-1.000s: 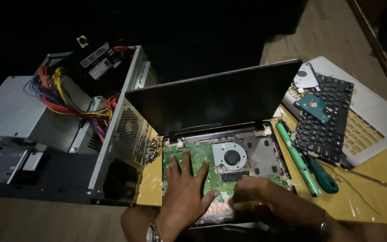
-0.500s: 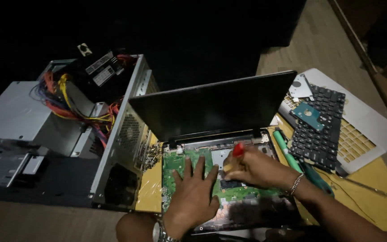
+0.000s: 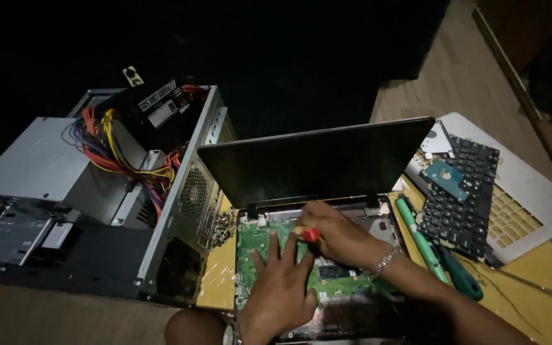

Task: A person is repairing a laptop by unscrewing the motherboard, cleaning it with a brush, and handling internal components.

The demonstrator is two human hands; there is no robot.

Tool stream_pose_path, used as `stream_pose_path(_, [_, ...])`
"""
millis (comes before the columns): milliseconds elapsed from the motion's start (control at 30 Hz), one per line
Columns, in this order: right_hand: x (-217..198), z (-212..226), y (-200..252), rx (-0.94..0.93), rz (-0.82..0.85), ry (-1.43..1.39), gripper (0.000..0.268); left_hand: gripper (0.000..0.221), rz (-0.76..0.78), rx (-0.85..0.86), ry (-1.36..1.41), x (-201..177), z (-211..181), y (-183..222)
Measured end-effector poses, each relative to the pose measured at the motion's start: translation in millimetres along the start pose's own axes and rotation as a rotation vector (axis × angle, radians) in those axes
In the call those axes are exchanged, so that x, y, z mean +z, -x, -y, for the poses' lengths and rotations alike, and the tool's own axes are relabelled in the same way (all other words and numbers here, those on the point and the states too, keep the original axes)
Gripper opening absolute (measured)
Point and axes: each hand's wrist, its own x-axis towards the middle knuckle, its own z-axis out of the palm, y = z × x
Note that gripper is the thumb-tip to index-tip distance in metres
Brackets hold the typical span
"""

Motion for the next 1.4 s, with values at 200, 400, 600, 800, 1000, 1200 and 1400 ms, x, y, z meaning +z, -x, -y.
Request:
stream_pose_path(200, [-13,-6,-5,0.098,0.065,0.431,0.005,0.085,0.185,-0.151,0.044,-25,-16,11])
stream_pose_path(400, [-14,23,-18,0.218,0.023,0.311,0.022,0.086,0.054,-0.026,0.054,-8,-4,4])
stream_pose_path(600, [2,22,-48,-0.049,-0.045,0.089,0.021,0.08,0.098,-0.026,-0.005,-11,-5,7])
stream_pose_path(800, [-18,39,-56,0.228,0.2,0.334,0.013,0.09,0.151,-0.121,0.054,-32,-20,15])
stream_pose_path(1000, [-7,22,-54,-0.137,0.028,0.039,0.022,0.078,0.093,-0.044,0.019,-18,-12,8])
stream_pose_path(1200, [-5,6,-45,0.157,0.182,0.817,0.014,0.08,0.166,-0.063,-0.013,-19,-13,11])
stream_pose_path(1400, [-42,21,-28,0.641,0.301,0.25,0.023,0.086,0.12,-0.098,0.013,-15,-11,10])
